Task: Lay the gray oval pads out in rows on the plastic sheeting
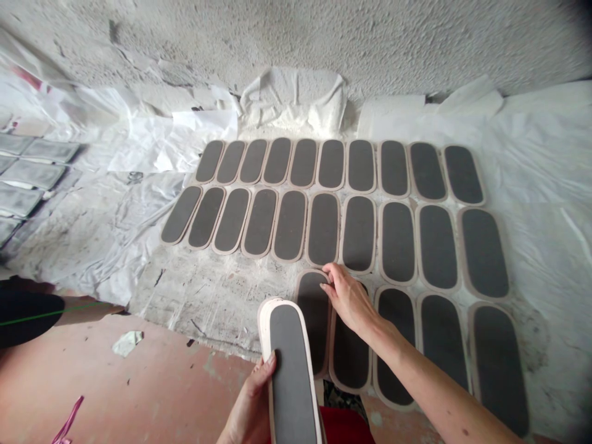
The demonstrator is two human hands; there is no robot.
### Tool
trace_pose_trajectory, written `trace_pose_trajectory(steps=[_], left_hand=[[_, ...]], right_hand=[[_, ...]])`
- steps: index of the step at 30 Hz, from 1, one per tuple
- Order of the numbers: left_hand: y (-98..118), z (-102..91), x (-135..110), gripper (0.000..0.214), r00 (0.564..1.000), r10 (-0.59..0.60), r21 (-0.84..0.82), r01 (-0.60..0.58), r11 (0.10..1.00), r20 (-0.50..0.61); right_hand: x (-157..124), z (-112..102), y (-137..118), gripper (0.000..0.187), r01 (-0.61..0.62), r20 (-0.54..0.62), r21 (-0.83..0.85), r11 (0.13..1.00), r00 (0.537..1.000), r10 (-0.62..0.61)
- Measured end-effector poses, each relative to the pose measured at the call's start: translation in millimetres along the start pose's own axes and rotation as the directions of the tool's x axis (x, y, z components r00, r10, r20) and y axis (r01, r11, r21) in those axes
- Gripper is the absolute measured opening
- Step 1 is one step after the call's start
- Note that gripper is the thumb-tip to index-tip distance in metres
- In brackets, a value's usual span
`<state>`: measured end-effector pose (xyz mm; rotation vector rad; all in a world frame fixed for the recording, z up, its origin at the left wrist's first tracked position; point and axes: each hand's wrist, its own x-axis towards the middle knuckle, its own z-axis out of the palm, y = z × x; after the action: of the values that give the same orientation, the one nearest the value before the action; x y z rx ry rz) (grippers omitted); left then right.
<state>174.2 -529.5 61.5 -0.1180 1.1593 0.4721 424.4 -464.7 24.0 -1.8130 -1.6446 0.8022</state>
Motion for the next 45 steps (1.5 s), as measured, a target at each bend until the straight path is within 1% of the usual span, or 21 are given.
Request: trace_pose_trajectory(steps=[2, 7, 11, 13, 17, 20, 22, 23, 25, 27, 28, 29, 30, 31, 32, 33, 34, 36, 39, 42, 45], left_hand=[[0.7, -1.2, 1.6, 0.059, 1.000, 0.003, -0.007, -0.002, 1.000, 0.014], [0.2, -6.4, 8.0, 0.074, 0.999, -0.016, -0.034, 0.017, 0.999, 0.039], [-2.9, -7.5, 12.7, 0.081, 0.999, 0.034, -0.121, -0.031, 0.992, 0.020], [-4.1, -8.2, 15.2, 0.082, 0.998, 0.052, -0.135, -0.048, 0.990, 0.024], [-5.4, -14.0, 23.7, 0.069, 0.995, 0.098, -0.109, -0.097, 0.989, 0.006], [-6.2, -17.2, 30.8, 0.059, 0.989, 0.146, -0.020, -0.146, 0.989, 0.022], [-6.5, -15.7, 32.5, 0.053, 0.986, 0.152, -0.002, -0.152, 0.988, 0.072], [-6.4, -13.9, 31.8, 0.049, 0.984, 0.146, -0.012, -0.146, 0.989, 0.101], [-5.3, -9.3, 27.6, 0.042, 0.977, 0.153, -0.044, -0.148, 0.988, 0.149], [-3.2, -5.1, 20.7, 0.041, 0.970, 0.166, -0.077, -0.154, 0.985, 0.179], [-1.7, -3.7, 16.8, 0.041, 0.969, 0.168, -0.093, -0.153, 0.984, 0.182], [-0.1, -2.8, 12.8, 0.040, 0.970, 0.164, -0.109, -0.146, 0.983, 0.179], [1.7, -2.5, 8.9, 0.039, 0.971, 0.157, -0.125, -0.135, 0.983, 0.179], [3.7, -2.7, 5.3, 0.038, 0.971, 0.151, -0.139, -0.126, 0.982, 0.187], [5.8, -3.4, 2.0, 0.036, 0.967, 0.156, -0.150, -0.126, 0.981, 0.203], [8.0, -4.6, -0.8, 0.035, 0.960, 0.169, -0.159, -0.136, 0.978, 0.224], [10.2, -6.3, -3.1, 0.034, 0.953, 0.181, -0.165, -0.144, 0.976, 0.241], [14.6, -11.4, -5.6, 0.033, 0.949, 0.192, -0.177, -0.150, 0.973, 0.250], [18.5, -22.3, -4.3, 0.030, 0.958, 0.191, -0.188, -0.151, 0.970, 0.216], [17.4, -34.9, -0.5, 0.030, 0.968, 0.195, -0.174, -0.167, 0.970, 0.159], [13.3, -47.1, 0.4, 0.037, 0.976, 0.175, -0.199, -0.147, 0.969, 0.130]], right_hand=[[-0.4, -0.2, -0.1, 0.031, 0.013, -0.002, -0.004, 1.000, 1.000, -0.013], [-2.2, 2.3, 1.6, 0.020, 0.049, 0.006, -0.016, 0.999, 0.999, -0.049], [-7.2, 14.5, -0.7, 0.027, 0.018, -0.024, -0.107, 0.994, 0.999, -0.020], [-11.1, 21.8, -3.9, 0.033, -0.017, -0.037, -0.207, 0.978, 0.999, 0.009], [-16.6, 28.2, -14.3, 0.048, -0.040, -0.025, -0.508, 0.861, 0.999, 0.032], [-14.3, 25.0, -22.3, 0.042, -0.070, -0.019, -0.619, 0.782, 0.997, 0.075], [-9.6, 21.8, -24.5, 0.037, -0.061, 0.010, -0.647, 0.760, 0.996, 0.089], [-6.9, 19.9, -24.7, 0.037, -0.045, 0.027, -0.621, 0.782, 0.997, 0.079], [-2.7, 15.2, -24.8, 0.038, -0.009, 0.037, -0.494, 0.869, 0.999, 0.031], [-2.7, 9.4, -28.2, 0.040, 0.008, -0.010, -0.351, 0.936, 1.000, -0.012], [-5.0, 6.9, -32.2, 0.041, -0.009, -0.031, -0.251, 0.968, 1.000, 0.001], [-9.0, 5.0, -37.7, 0.043, -0.050, -0.019, -0.116, 0.992, 0.999, 0.048], [-14.4, 4.3, -44.4, 0.044, -0.112, 0.040, 0.044, 0.993, 0.993, 0.110], [-20.8, 4.7, -51.6, 0.043, -0.194, 0.145, 0.217, 0.957, 0.975, 0.165], [-27.6, 6.4, -58.7, 0.041, -0.272, 0.260, 0.347, 0.898, 0.947, 0.186], [-34.1, 8.9, -65.2, 0.040, -0.331, 0.349, 0.426, 0.842, 0.919, 0.185], [-39.8, 12.0, -70.6, 0.041, -0.364, 0.398, 0.462, 0.809, 0.900, 0.178], [-47.5, 18.1, -77.9, 0.045, -0.375, 0.407, 0.489, 0.788, 0.897, 0.175], [-50.7, 25.3, -82.4, 0.037, -0.381, 0.420, 0.489, 0.785, 0.891, 0.171], [-50.7, 33.6, -83.3, 0.031, -0.319, 0.349, 0.428, 0.845, 0.922, 0.171], [-50.1, 44.8, -83.5, 0.029, -0.252, 0.249, 0.353, 0.901, 0.954, 0.169]])
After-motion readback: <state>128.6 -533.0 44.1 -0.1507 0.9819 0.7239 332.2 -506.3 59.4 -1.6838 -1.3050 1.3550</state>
